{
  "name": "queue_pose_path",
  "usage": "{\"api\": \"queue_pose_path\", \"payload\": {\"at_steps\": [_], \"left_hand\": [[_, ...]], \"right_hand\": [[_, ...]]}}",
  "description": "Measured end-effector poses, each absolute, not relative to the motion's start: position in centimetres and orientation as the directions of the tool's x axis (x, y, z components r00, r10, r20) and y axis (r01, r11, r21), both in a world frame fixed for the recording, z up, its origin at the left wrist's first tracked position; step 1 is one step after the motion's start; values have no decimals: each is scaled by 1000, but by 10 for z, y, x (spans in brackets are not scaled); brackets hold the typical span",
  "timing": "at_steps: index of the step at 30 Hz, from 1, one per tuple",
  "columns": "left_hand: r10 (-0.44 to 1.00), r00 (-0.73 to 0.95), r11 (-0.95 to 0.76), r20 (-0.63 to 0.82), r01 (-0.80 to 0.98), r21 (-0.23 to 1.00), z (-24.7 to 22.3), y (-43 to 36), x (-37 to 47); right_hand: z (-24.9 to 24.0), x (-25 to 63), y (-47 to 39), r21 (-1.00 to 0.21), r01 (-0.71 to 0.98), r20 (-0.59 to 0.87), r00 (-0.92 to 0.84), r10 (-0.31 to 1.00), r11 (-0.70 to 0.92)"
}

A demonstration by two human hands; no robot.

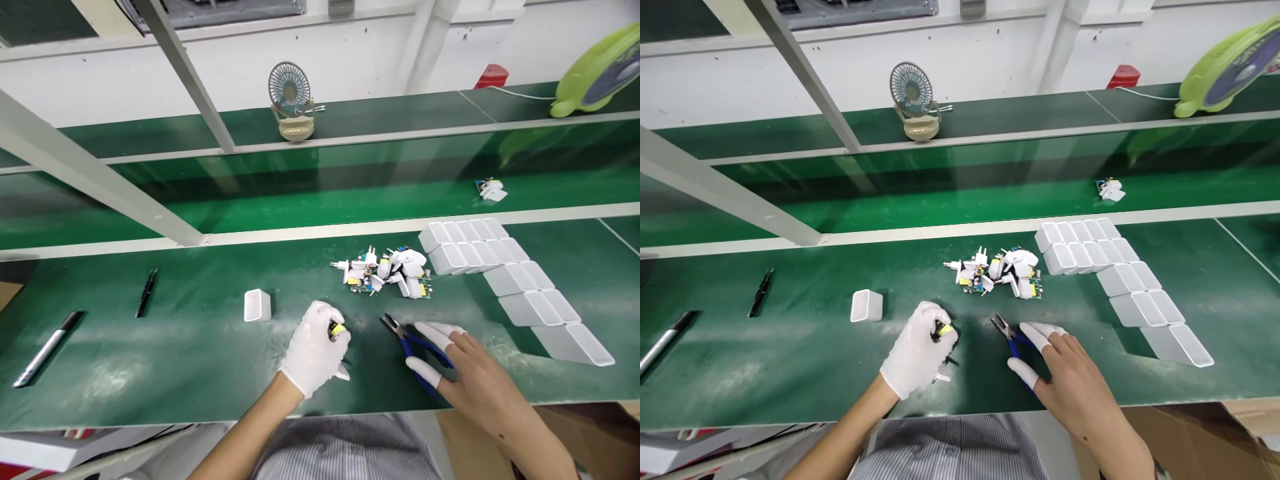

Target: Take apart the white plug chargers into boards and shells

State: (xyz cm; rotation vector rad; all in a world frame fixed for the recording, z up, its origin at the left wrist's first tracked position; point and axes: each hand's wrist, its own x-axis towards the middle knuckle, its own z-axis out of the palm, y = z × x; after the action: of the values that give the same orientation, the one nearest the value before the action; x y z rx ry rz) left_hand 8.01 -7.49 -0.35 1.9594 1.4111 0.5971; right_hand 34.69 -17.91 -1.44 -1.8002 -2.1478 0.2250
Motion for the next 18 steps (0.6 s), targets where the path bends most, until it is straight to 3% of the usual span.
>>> {"api": "queue_pose_path", "payload": {"at_steps": [5,12,18], "left_hand": [[948,314,-178,-45,646,742,19,-78,72],[903,404,-189,-148,681,708,34,-94,89],[873,391,65,-291,499,864,41,-99,93]], "right_hand": [[-33,338,-189,-277,944,173,-136,975,181],[-24,307,-177,-480,847,317,-78,945,231],[-1,289,-175,-528,762,467,-107,878,374]]}}
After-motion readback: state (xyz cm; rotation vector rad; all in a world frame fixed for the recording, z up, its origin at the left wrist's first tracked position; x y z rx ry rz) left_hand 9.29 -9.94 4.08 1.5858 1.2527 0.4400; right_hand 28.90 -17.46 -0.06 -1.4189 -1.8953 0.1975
